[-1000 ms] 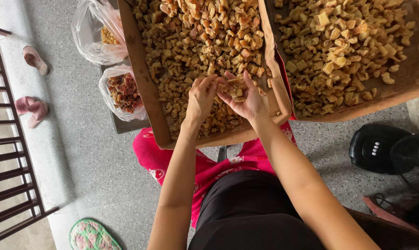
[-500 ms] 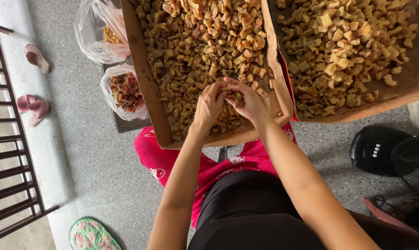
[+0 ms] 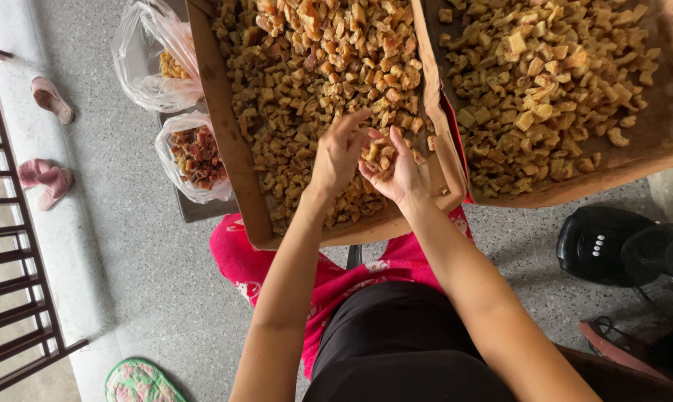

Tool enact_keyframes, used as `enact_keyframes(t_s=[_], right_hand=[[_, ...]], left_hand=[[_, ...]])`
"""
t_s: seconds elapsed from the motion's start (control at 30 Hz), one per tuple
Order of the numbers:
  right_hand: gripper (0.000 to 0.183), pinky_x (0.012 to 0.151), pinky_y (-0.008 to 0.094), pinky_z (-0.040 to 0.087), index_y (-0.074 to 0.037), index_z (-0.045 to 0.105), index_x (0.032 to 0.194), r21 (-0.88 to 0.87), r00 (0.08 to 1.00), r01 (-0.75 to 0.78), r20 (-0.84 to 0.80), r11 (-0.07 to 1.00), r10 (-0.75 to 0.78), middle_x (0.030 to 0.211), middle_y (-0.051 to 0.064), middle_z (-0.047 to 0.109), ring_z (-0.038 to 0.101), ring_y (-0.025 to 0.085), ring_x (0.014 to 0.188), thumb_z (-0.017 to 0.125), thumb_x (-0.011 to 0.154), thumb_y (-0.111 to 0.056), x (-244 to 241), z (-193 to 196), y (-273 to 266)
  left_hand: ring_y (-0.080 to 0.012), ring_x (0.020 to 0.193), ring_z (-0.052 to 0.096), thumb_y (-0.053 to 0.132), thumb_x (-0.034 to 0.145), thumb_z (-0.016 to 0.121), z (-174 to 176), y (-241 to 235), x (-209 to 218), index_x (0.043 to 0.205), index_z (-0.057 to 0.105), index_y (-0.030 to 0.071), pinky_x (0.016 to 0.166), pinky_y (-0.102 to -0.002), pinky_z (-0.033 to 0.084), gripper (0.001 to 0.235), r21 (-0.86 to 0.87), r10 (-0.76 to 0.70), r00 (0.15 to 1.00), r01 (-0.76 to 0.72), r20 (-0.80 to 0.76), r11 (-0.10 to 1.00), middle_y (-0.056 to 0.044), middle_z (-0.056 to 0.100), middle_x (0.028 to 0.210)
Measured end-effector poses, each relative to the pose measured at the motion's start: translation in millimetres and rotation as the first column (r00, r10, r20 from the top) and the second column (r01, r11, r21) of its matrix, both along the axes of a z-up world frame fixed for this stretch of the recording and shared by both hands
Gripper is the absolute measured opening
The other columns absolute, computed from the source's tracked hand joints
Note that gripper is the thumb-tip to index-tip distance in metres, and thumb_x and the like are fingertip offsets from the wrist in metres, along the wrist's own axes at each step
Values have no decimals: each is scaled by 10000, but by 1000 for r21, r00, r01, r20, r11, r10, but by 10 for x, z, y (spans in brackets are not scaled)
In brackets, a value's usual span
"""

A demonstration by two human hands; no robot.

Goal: The person sorts and breaks apart pieces of fried food on a cardboard tray using both hands. They pick up clumps, separate them into smaller pieces, and place them back onto the tray.

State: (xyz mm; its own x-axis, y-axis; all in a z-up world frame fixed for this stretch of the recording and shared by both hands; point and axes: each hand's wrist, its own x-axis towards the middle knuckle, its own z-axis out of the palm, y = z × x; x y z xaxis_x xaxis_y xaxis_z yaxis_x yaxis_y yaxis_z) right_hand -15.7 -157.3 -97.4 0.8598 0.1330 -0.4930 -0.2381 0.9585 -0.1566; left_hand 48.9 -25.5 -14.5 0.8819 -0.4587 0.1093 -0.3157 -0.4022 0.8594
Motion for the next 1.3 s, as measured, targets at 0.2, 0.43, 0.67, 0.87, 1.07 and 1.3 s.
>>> enact_keyframes(t_s=[0.2, 0.43, 0.67, 0.87, 1.07, 1.3], right_hand=[[328, 617, 309, 498, -111, 703, 1048, 114, 976, 216, 0, 970, -217, 852, 63, 689, 635, 191, 720, 592, 1068, -419, -49, -358, -83], [332, 664, 329, 517, -115, 702, 1019, 144, 952, 284, -155, 948, -262, 856, 42, 688, 629, 186, 766, 598, 1011, -430, -28, -343, -70], [290, 805, 416, 549, -121, 697, 972, 88, 926, 314, -249, 945, -284, 909, 69, 700, 612, 238, 888, 611, 982, -398, 3, -296, -52], [259, 798, 386, 549, -104, 707, 997, 138, 940, 338, -91, 931, -328, 942, 79, 693, 640, 240, 918, 680, 1008, -362, -28, -363, -132], [199, 830, 401, 587, -124, 675, 1053, -117, 998, 63, -7, 991, -65, 1075, 66, 689, 686, 245, 990, 709, 933, -279, -18, -163, -130], [253, 788, 328, 525, -135, 691, 1235, -363, 958, -164, 165, 917, 236, 1160, 72, 653, 637, 211, 1038, 648, 1021, -263, -116, -75, -34]], left_hand=[[-224, 1050, 721, 73, 1073, 605, -583, -579, 814, 1299, 702, 131, 920, -311, 654, 253, 212, -108, 964, 56, 244, 976, -110, 714, 1260], [-343, 1246, 483, 273, 793, 796, -1096, -1375, 1071, 1437, 446, 126, 938, -539, 482, 748, 657, -268, 894, -37, 358, 753, -132, 555, 1417], [-298, 1130, 528, 409, 895, 764, -1139, -1004, 795, 1426, 476, 99, 928, -470, 511, 679, 763, -362, 889, 21, 282, 647, -124, 652, 1178], [-310, 1061, 563, 244, 996, 637, -1090, -155, 491, 1414, 576, 97, 911, -431, 530, 447, 480, -163, 967, 50, 197, 876, -143, 700, 1182], [-236, 981, 594, 295, 1136, 325, -688, 377, 17, 1525, 504, 35, 829, -342, 475, 501, -276, -119, 708, -111, -696, 955, -138, 661, 1183], [-108, 966, 683, 274, 1112, 317, -180, 455, -297, 1490, 502, 39, 832, -271, 579, 481, -188, -103, 760, -26, -642, 982, -70, 701, 1155]])
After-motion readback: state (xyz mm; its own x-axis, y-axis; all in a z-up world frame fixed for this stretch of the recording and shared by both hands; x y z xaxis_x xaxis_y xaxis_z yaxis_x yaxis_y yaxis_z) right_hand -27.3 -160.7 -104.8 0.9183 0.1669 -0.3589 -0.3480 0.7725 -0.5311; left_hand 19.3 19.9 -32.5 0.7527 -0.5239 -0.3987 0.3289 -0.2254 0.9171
